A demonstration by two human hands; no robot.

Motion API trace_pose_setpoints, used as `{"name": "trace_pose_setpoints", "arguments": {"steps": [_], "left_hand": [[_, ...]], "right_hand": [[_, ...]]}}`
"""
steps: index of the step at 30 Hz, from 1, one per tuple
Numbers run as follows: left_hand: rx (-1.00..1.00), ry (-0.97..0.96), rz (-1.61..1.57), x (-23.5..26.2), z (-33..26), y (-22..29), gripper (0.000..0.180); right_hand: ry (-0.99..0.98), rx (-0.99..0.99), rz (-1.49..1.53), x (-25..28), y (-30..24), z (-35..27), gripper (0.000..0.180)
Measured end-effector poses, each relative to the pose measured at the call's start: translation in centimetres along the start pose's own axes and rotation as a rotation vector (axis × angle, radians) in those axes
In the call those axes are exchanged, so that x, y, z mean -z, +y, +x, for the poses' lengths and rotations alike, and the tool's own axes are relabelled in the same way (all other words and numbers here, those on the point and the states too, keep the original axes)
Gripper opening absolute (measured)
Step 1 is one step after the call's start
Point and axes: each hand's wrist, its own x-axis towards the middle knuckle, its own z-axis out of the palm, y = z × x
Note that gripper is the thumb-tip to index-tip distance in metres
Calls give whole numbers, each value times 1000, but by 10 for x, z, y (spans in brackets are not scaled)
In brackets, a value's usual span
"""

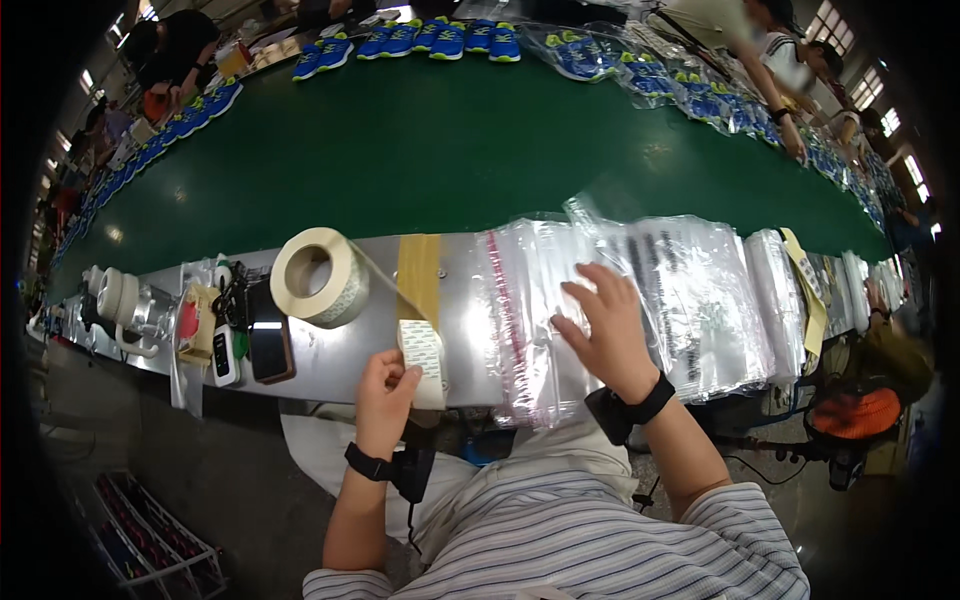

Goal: The person applies adhesive labels to a stack of clear plastic bags on a factory table. They peel individual labels from a roll and press them onto the bags, then move the labeled bags to a growing pile. Other workers are visible in the background handling shoes.

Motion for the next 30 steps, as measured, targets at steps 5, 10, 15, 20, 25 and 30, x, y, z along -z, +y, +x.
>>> {"name": "trace_pose_setpoints", "arguments": {"steps": [5, 10, 15, 20, 25, 30], "left_hand": [[-34, -11, -49, 3, 3, -2, 13], [36, -52, -47, 5, 0, -2, 5], [41, -81, -279, 14, 1, 8, 14], [34, -281, -538, 14, -5, 14, 60], [51, -282, -621, 11, -15, 27, 68], [33, -202, -762, -5, -23, 43, 71]], "right_hand": [[152, -391, -511, 69, 68, -3, 58], [57, -254, -182, 62, 75, -6, 18], [422, -507, -243, 112, 134, -19, 24], [61, -1048, -515, 153, 197, -107, 39], [89, -1042, -680, 155, 164, -124, 32], [294, -395, -289, 142, 53, -51, 16]]}}
